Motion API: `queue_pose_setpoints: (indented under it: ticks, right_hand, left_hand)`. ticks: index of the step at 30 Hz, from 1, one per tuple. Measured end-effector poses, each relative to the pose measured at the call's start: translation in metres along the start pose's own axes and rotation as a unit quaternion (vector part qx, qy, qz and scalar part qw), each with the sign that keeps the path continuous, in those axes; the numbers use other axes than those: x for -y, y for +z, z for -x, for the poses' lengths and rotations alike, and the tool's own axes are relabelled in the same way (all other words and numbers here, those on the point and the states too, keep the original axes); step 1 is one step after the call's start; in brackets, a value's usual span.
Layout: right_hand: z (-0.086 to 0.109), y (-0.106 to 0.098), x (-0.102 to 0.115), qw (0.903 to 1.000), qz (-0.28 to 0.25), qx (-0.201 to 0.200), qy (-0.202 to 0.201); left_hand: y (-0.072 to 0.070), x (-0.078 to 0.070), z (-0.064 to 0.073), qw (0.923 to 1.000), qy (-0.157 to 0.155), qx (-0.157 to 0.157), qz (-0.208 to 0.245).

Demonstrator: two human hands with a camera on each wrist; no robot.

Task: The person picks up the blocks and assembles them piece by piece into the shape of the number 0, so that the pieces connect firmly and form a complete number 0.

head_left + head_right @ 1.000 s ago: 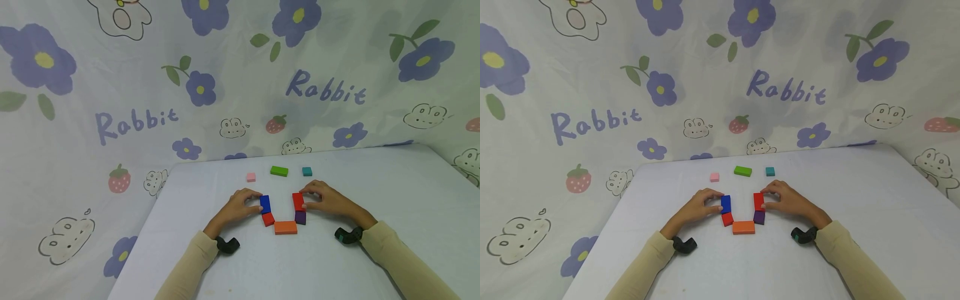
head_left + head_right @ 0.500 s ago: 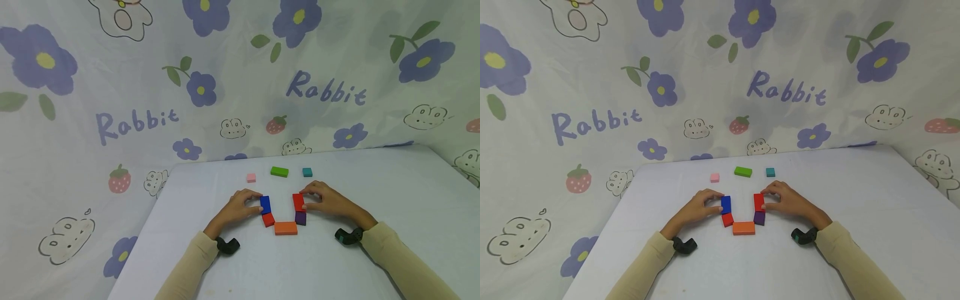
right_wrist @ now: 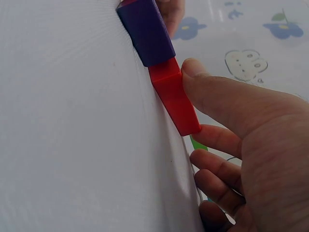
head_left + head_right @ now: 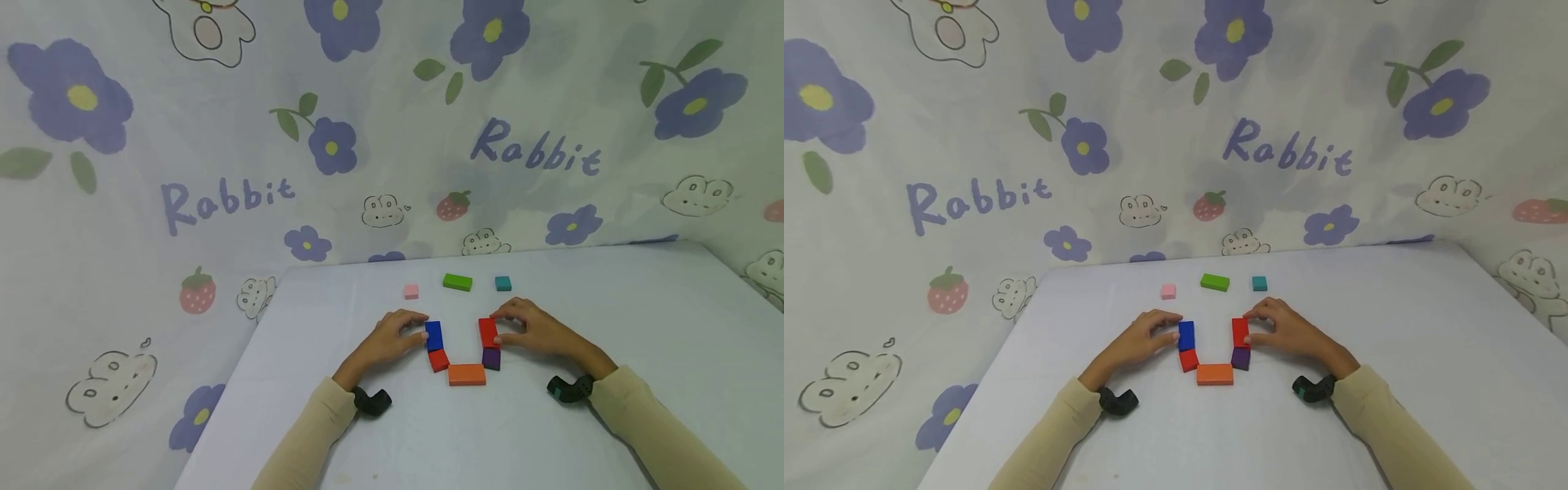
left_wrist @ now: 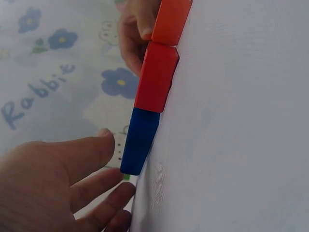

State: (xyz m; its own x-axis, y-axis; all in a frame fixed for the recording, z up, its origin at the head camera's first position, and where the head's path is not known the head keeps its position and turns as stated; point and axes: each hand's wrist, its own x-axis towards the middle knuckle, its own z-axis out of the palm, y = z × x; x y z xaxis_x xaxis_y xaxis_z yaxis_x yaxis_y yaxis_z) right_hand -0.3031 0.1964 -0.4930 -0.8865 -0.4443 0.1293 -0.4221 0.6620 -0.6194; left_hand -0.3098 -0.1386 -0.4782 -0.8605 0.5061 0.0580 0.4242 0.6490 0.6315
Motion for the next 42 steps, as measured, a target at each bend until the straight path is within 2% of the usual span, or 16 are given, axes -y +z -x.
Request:
queue_pose_setpoints:
  ticks: [4, 7, 14, 17, 20, 25, 31, 35, 42]
  right_hand:
    - [0.003, 0.000, -0.003, 1.0000, -0.004, -0.003, 0.007]
    - [0.005, 0.002, -0.004, 0.9999, -0.006, -0.004, 0.012]
    - [0.007, 0.006, -0.003, 0.9997, -0.014, 0.004, 0.018]
    - [0.007, 0.006, -0.003, 0.9998, -0.006, 0.005, 0.021]
    - [0.006, 0.005, -0.003, 0.9998, -0.001, 0.003, 0.018]
    - [0.003, 0.002, 0.000, 0.9999, -0.005, -0.003, 0.013]
    - [0.005, 0.003, 0.002, 0.9996, -0.008, -0.003, 0.026]
    - [0.003, 0.003, 0.002, 0.9999, 0.001, -0.005, 0.012]
    - [0.002, 0.001, 0.001, 0.9999, -0.005, 0.002, 0.016]
  left_hand:
    - [-0.002, 0.001, -0.003, 0.9996, -0.005, 0.007, 0.027]
    - [-0.004, 0.004, -0.004, 0.9982, -0.030, 0.001, 0.052]
    - [-0.013, 0.014, -0.006, 0.9893, -0.107, -0.063, 0.076]
    - [-0.019, 0.020, -0.013, 0.9859, -0.124, -0.084, 0.075]
    - [-0.026, 0.027, -0.024, 0.9842, -0.140, -0.091, 0.061]
    - [-0.039, 0.035, -0.043, 0.9845, -0.152, -0.081, 0.032]
    - [-0.045, 0.037, -0.064, 0.9907, -0.130, -0.037, 0.011]
    - [-0.044, 0.033, -0.068, 0.9911, -0.132, -0.018, -0.006]
    - [-0.037, 0.031, -0.069, 0.9891, -0.145, -0.023, 0.005]
